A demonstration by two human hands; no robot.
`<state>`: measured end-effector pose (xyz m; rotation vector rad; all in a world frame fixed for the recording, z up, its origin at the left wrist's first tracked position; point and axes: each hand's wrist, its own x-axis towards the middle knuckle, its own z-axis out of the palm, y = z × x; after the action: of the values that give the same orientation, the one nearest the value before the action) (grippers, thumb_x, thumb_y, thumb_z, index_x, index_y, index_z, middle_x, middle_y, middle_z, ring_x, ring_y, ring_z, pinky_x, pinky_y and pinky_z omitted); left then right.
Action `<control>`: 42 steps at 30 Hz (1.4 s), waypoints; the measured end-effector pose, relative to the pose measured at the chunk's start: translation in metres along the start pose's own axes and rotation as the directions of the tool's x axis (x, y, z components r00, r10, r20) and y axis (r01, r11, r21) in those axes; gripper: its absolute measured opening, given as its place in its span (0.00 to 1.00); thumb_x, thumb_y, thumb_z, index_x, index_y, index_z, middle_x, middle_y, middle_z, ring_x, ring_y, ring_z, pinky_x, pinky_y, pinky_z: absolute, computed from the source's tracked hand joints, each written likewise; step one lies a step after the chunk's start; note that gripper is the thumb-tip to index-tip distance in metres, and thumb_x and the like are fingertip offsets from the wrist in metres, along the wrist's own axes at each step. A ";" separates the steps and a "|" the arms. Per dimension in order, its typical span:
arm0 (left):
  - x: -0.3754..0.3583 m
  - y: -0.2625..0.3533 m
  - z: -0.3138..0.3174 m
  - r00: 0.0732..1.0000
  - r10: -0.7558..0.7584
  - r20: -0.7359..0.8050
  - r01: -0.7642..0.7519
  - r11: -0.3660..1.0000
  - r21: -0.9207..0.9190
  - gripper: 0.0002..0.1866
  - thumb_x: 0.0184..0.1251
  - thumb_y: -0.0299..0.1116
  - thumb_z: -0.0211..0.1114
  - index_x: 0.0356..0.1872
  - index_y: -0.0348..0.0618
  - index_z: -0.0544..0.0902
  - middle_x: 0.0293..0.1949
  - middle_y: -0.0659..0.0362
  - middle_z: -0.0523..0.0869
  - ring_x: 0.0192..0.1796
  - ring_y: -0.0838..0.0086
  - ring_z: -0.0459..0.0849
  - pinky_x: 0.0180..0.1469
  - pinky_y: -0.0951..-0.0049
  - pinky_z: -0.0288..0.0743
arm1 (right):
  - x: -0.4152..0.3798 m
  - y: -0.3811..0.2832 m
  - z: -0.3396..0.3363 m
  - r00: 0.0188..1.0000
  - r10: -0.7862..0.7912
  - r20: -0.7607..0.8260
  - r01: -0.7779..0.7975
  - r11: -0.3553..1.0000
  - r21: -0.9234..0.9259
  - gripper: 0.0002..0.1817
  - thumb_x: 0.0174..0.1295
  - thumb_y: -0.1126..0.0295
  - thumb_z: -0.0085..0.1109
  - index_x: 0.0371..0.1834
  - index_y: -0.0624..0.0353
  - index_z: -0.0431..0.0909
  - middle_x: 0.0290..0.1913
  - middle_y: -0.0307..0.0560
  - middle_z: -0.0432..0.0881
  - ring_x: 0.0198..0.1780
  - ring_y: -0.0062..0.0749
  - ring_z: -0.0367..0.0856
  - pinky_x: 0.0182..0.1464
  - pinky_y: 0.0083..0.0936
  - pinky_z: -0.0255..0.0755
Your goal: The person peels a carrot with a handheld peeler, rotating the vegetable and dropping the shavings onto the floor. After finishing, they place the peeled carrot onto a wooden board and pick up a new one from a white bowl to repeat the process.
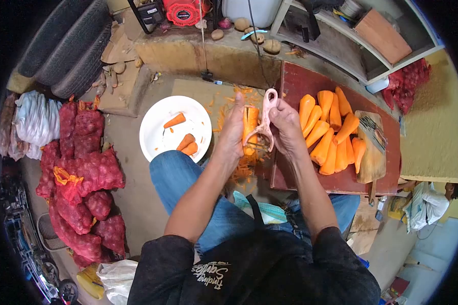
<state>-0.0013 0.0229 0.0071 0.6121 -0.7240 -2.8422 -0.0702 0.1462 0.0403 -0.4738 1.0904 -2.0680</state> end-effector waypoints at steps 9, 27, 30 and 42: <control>-0.013 0.019 0.005 0.998 0.053 0.014 -0.053 0.999 0.004 0.35 0.70 0.69 0.52 0.43 0.41 0.83 0.25 0.61 0.84 0.20 0.77 0.83 0.21 0.77 0.81 | 0.048 0.002 0.002 0.996 -0.056 0.062 0.056 0.998 0.002 0.11 0.71 0.64 0.62 0.45 0.61 0.75 0.36 0.39 0.82 0.32 0.19 0.81 0.36 0.19 0.78; -0.009 0.017 0.009 0.981 0.085 -0.176 -0.078 0.996 0.048 0.30 0.77 0.61 0.51 0.43 0.38 0.80 0.27 0.56 0.83 0.21 0.71 0.83 0.22 0.73 0.82 | -0.008 -0.001 0.011 0.999 -0.044 0.025 0.046 0.995 -0.085 0.19 0.66 0.61 0.68 0.52 0.62 0.76 0.42 0.40 0.83 0.39 0.20 0.82 0.42 0.20 0.78; -0.024 0.025 0.021 0.994 0.021 -0.108 -0.022 1.000 -0.003 0.28 0.78 0.58 0.50 0.44 0.39 0.80 0.29 0.56 0.84 0.22 0.70 0.83 0.25 0.70 0.84 | 0.010 -0.003 0.014 0.997 -0.073 0.033 0.073 0.997 0.010 0.16 0.69 0.63 0.65 0.51 0.63 0.75 0.40 0.40 0.82 0.37 0.22 0.82 0.41 0.21 0.79; -0.012 0.014 0.000 0.991 0.027 -0.134 -0.021 0.999 0.045 0.33 0.74 0.64 0.53 0.46 0.37 0.80 0.26 0.58 0.80 0.21 0.73 0.80 0.18 0.70 0.78 | 0.025 -0.030 -0.014 0.975 -0.186 -0.120 0.184 0.983 -0.022 0.12 0.71 0.65 0.61 0.48 0.60 0.72 0.32 0.42 0.81 0.25 0.23 0.79 0.26 0.21 0.76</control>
<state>0.0104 0.0135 0.0185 0.7874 -0.7665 -2.7375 -0.1085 0.1465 0.0566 -0.4746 1.1667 -2.2806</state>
